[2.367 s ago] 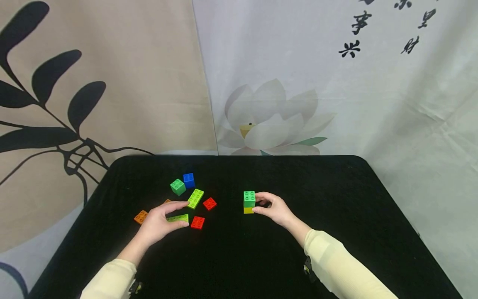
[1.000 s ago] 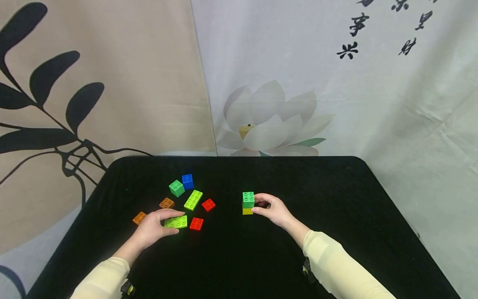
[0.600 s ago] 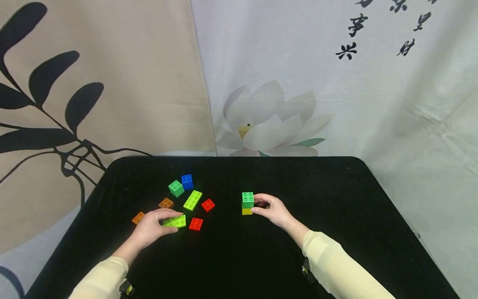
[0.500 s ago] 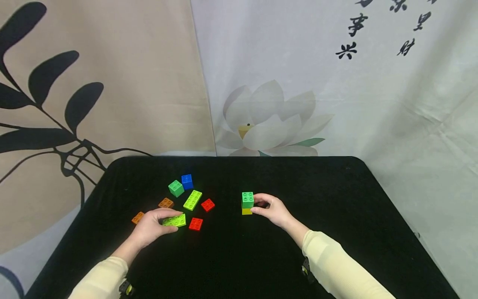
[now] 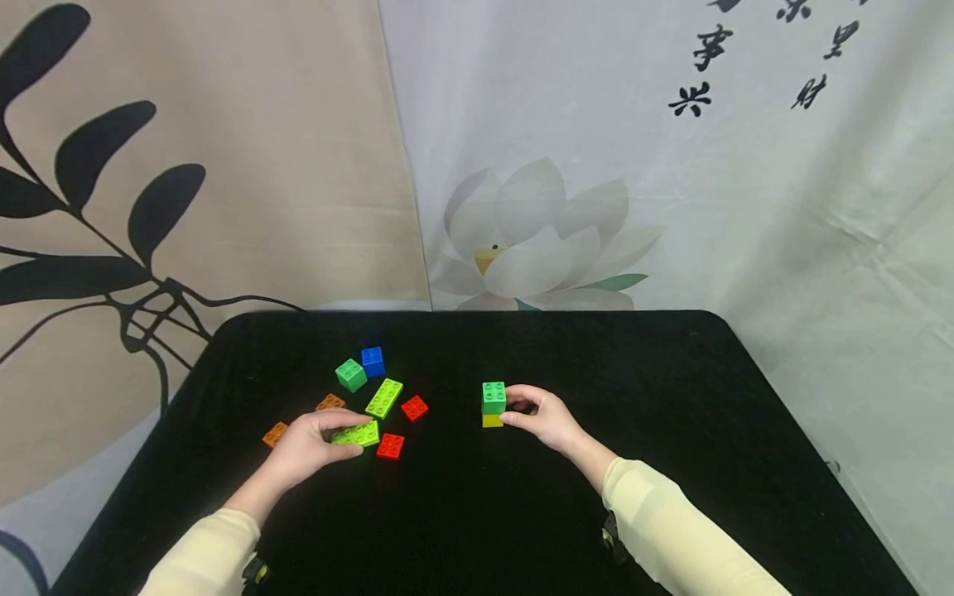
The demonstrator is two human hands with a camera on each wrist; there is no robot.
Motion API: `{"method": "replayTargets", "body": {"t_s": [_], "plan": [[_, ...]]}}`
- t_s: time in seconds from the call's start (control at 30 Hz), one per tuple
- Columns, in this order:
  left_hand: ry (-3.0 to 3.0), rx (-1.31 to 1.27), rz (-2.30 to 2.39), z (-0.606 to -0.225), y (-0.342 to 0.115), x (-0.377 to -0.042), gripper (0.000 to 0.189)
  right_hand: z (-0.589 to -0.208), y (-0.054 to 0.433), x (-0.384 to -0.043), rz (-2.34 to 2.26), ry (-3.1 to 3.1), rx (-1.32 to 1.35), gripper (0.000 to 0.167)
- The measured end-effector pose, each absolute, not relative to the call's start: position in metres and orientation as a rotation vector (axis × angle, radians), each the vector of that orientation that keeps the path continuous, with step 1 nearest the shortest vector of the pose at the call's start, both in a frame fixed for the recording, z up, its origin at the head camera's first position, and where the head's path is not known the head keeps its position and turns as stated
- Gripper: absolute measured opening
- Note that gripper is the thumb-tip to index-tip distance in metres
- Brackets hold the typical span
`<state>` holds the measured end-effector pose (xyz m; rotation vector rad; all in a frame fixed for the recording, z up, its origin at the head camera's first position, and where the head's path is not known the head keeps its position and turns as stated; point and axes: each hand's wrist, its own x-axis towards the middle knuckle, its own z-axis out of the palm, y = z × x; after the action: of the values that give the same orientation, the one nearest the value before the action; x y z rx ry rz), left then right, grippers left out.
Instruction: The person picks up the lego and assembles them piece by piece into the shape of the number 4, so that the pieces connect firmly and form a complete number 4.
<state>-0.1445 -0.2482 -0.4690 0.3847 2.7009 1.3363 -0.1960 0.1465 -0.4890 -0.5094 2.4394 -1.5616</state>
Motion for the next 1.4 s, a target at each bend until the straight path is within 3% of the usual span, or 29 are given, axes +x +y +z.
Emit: {"method": "replayTargets", "body": {"t_s": [0.6,1.4], "plan": [[2.568,0.585,1.469,-0.442,-0.188,-0.162,0.039,-0.495,0.148,-0.200,-1.560,2.436,-0.491,0.034],[2.534,0.622,1.494,-0.422,-0.116,-0.184,0.033,-0.496,0.148,-0.201,-1.563,2.448,-0.536,0.034]]}}
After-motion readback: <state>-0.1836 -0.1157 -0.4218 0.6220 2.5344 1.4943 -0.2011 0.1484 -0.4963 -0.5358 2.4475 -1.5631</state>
